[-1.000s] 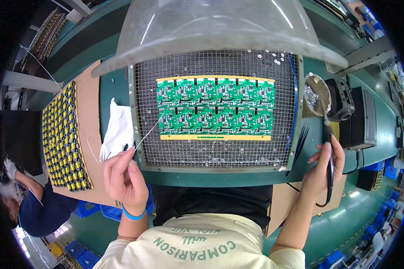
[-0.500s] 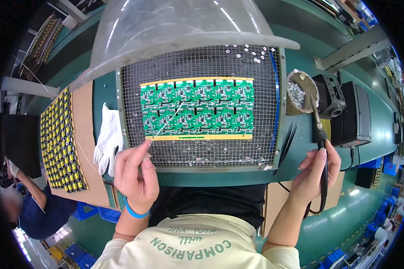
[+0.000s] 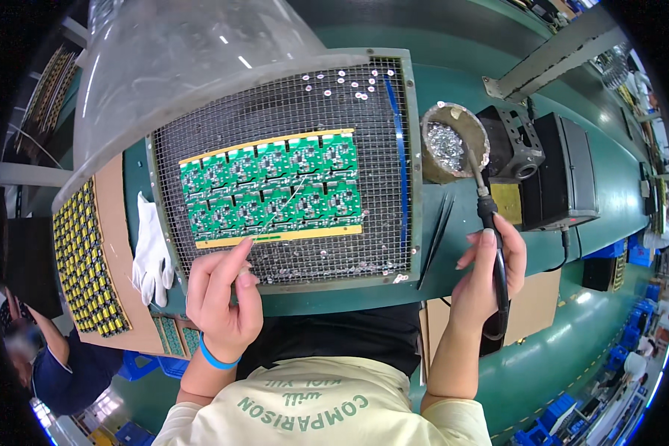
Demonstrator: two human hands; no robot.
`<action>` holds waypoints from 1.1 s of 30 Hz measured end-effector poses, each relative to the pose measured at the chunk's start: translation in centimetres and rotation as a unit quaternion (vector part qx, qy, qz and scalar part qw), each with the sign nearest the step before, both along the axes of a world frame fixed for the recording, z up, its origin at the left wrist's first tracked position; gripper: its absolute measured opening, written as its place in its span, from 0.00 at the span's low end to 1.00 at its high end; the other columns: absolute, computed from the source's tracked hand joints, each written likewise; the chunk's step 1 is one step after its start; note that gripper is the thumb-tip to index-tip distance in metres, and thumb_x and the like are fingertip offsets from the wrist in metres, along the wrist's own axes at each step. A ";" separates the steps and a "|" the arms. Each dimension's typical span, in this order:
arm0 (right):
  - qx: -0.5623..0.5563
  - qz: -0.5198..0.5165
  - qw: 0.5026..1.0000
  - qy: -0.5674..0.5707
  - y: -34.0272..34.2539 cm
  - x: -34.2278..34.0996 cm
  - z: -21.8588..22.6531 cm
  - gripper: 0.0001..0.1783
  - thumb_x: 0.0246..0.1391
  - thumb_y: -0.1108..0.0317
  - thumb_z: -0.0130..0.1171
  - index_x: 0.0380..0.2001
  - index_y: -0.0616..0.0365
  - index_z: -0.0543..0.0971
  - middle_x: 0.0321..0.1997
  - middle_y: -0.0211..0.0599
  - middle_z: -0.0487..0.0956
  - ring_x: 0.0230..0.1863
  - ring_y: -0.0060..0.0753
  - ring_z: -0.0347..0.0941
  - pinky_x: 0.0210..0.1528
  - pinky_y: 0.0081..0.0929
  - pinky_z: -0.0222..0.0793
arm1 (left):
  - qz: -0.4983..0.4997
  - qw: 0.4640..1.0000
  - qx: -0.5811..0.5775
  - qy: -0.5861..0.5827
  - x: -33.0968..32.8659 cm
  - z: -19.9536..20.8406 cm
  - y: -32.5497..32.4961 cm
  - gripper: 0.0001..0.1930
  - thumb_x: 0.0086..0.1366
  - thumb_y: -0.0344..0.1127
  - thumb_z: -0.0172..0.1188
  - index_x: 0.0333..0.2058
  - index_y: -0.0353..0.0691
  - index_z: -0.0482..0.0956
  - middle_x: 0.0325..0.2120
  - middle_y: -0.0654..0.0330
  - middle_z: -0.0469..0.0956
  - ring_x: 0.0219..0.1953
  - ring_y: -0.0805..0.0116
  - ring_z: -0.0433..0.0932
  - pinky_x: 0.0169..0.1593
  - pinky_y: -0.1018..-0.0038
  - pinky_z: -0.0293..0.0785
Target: Soldering electronic components onto multiple printed circuit boards at a manual assembly station.
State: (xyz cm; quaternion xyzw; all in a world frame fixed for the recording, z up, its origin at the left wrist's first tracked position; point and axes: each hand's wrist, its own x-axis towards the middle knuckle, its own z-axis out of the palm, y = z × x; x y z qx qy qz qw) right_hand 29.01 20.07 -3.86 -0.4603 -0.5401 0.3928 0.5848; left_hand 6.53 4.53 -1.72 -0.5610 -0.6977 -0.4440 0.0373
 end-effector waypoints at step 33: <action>0.054 0.237 0.969 0.037 -3.3 -1.2 0.4 0.25 0.54 0.75 0.53 0.54 0.59 0.60 0.39 0.47 0.74 0.33 0.39 0.79 0.38 0.33 0.77 | -0.057 0.997 -0.038 -0.041 3.1 1.7 0.2 0.16 0.48 0.16 0.59 0.36 0.40 0.82 0.21 0.65 0.66 0.27 0.69 0.67 0.43 0.66 0.72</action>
